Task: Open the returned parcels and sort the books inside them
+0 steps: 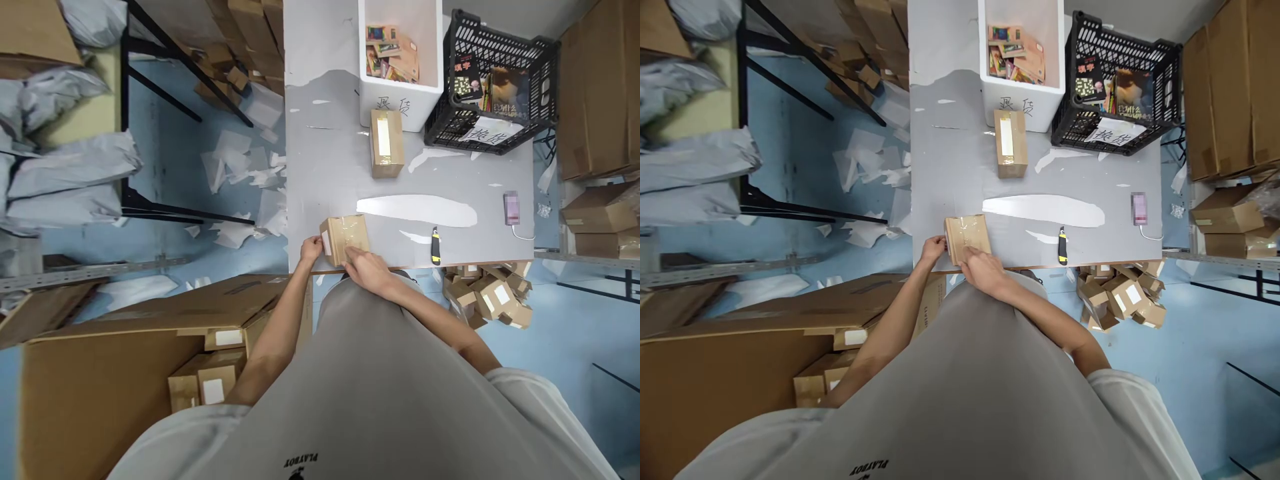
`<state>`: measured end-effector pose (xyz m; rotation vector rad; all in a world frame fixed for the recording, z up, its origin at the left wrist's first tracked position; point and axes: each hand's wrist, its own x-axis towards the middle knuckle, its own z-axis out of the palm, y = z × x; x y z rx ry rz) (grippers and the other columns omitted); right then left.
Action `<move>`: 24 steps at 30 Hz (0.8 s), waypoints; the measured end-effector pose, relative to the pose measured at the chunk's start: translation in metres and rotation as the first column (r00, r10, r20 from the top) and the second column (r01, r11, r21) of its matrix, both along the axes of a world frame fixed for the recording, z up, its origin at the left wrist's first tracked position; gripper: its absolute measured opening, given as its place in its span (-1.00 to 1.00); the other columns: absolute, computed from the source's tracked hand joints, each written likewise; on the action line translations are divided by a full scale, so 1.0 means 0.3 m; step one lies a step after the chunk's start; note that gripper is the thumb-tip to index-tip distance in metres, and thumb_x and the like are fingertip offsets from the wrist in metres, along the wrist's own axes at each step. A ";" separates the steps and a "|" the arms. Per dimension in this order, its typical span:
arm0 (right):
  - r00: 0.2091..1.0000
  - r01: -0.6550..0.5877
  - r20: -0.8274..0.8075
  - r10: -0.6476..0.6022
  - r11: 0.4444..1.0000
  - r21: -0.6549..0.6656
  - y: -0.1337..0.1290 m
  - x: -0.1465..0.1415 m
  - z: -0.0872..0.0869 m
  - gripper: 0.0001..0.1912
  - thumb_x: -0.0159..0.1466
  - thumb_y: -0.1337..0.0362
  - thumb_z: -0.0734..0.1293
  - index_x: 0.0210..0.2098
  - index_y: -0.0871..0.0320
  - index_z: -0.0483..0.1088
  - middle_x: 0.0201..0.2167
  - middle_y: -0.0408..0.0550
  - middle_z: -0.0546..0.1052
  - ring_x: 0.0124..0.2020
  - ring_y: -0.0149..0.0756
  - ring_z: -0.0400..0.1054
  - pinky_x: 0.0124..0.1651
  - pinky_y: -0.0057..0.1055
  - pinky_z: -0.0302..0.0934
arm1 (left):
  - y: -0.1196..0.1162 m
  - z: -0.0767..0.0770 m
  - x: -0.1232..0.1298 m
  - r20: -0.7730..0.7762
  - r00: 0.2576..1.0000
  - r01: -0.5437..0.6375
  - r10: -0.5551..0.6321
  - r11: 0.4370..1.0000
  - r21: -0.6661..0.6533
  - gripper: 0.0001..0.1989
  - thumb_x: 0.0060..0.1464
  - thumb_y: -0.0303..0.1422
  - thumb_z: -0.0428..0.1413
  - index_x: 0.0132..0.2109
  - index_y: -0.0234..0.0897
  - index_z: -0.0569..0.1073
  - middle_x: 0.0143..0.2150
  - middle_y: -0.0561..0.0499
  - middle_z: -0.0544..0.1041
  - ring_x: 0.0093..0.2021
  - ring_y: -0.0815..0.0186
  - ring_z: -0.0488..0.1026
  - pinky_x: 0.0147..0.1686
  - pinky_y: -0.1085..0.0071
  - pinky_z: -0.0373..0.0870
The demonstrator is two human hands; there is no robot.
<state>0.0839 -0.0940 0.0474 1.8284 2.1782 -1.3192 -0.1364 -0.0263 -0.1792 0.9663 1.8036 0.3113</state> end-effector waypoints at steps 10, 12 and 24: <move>0.961 0.256 0.099 -0.259 0.966 0.042 0.010 0.255 -0.100 -0.58 0.67 0.07 0.24 0.24 0.02 0.68 0.05 0.11 0.80 0.13 0.10 0.69 0.13 -0.25 0.41 | -0.017 0.042 0.019 0.196 0.981 0.003 0.001 1.000 -0.021 -0.69 0.37 -0.24 0.27 0.09 -0.39 0.64 -0.19 -0.12 0.74 -0.14 0.18 0.68 -0.06 0.30 0.66; 0.933 0.341 0.118 -0.341 0.940 0.022 0.014 0.341 -0.167 -0.63 0.63 0.11 0.28 0.07 0.05 0.73 -0.06 0.13 0.80 0.08 0.12 0.69 0.12 -0.25 0.40 | -0.024 0.055 0.051 0.237 0.971 0.029 -0.025 0.999 -0.016 -0.67 0.37 -0.26 0.28 0.16 -0.38 0.62 -0.12 -0.13 0.75 -0.13 0.19 0.70 -0.08 0.30 0.69; 0.562 0.760 -0.100 -0.821 0.560 -0.329 0.108 0.558 -0.425 -0.62 0.62 0.08 0.26 -0.02 0.20 0.64 0.22 0.27 0.72 0.07 -0.14 0.67 0.14 -0.28 0.56 | 0.100 0.115 0.194 0.122 0.990 0.067 -0.072 0.997 0.045 -0.35 0.30 -0.04 0.39 0.34 -0.39 0.56 0.31 -0.40 0.68 0.29 -0.04 0.66 0.22 0.23 0.52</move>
